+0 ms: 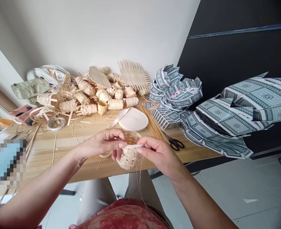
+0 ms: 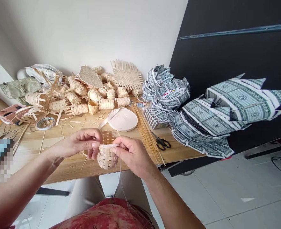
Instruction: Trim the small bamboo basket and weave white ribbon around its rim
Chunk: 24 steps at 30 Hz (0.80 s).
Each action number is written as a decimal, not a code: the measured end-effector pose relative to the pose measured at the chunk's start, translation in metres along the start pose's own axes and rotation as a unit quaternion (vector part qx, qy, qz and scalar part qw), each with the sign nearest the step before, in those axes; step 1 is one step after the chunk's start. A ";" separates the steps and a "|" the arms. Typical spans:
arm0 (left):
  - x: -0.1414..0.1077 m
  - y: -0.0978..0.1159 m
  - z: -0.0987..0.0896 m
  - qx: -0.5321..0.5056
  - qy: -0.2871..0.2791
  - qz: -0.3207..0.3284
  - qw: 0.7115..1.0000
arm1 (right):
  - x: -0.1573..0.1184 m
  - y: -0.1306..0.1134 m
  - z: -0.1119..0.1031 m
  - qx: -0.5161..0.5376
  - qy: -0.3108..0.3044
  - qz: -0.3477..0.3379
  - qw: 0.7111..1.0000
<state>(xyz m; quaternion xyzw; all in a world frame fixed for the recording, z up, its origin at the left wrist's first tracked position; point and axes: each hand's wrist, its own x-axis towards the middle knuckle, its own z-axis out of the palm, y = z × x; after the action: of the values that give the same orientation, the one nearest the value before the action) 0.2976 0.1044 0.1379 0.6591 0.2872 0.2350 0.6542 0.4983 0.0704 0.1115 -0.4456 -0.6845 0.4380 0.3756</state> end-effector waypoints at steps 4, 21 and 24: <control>0.001 -0.003 0.004 -0.002 0.041 0.011 0.999 | 0.000 0.001 0.001 -0.009 0.006 -0.005 1.000; 0.002 -0.002 0.001 0.006 0.060 -0.036 0.998 | 0.000 -0.003 0.009 -0.021 0.020 0.008 1.000; 0.002 -0.004 -0.001 0.048 0.048 -0.024 0.997 | -0.001 -0.001 0.011 -0.030 0.033 0.005 0.999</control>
<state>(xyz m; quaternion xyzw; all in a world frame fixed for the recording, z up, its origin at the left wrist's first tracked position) 0.2981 0.1068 0.1340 0.6709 0.3450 0.2367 0.6123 0.4889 0.0663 0.1088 -0.4745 -0.6820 0.4044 0.3824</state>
